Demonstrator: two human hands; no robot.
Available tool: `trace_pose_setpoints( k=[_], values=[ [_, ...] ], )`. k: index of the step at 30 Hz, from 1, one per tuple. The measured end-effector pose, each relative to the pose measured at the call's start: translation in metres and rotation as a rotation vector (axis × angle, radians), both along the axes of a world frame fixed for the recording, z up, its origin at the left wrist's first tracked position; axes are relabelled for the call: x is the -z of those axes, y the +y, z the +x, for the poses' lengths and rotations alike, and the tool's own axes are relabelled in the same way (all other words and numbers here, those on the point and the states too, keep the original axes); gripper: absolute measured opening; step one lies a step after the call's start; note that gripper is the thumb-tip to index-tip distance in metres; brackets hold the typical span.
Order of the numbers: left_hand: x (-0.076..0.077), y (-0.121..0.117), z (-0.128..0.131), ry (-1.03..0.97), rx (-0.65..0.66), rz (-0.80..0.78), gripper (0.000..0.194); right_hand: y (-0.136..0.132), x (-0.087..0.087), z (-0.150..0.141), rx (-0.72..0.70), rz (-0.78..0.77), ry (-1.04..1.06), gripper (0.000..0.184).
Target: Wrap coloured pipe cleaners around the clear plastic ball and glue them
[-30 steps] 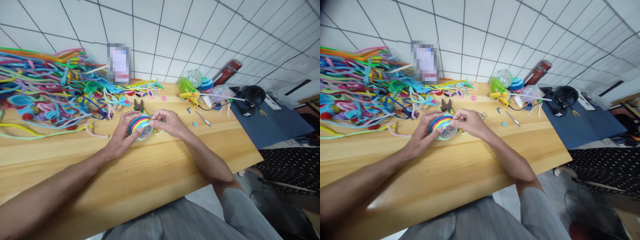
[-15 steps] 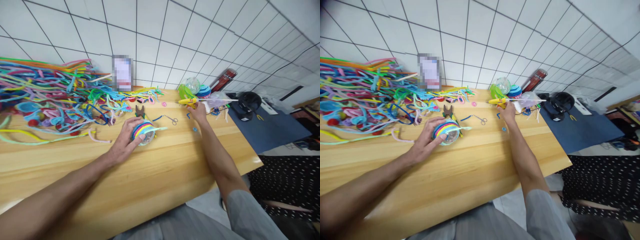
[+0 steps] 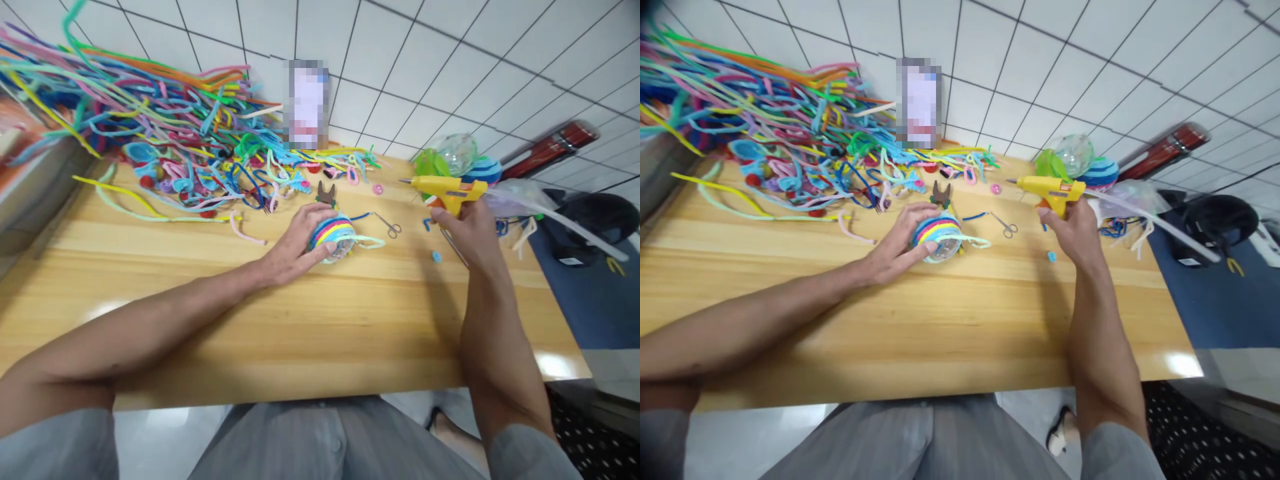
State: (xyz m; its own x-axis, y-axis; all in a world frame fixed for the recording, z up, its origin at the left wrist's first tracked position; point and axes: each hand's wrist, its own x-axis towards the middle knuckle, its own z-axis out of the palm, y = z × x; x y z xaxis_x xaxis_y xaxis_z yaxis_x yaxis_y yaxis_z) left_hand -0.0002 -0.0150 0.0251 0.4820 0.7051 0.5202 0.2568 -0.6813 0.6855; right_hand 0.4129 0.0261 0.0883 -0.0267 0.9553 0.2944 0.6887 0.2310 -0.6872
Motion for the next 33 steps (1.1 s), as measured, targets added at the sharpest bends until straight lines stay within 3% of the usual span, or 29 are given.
trace_pose_setpoints(
  k=[6,11,15,33],
  values=[
    [0.001,0.003,-0.002,0.000,0.005,-0.004,0.060,-0.051,-0.023,-0.052,-0.075,-0.100,0.229,0.039],
    [0.004,0.003,0.002,-0.023,-0.047,0.002,0.060,-0.070,-0.029,-0.077,-0.325,-0.132,0.119,0.037],
    [0.005,0.002,0.006,-0.039,-0.077,0.012,0.060,-0.075,-0.027,-0.091,-0.438,-0.059,0.035,0.017],
    [0.003,0.004,0.004,-0.014,-0.053,-0.007,0.064,-0.074,-0.009,-0.107,-0.401,-0.048,-0.038,0.012]
  ],
)
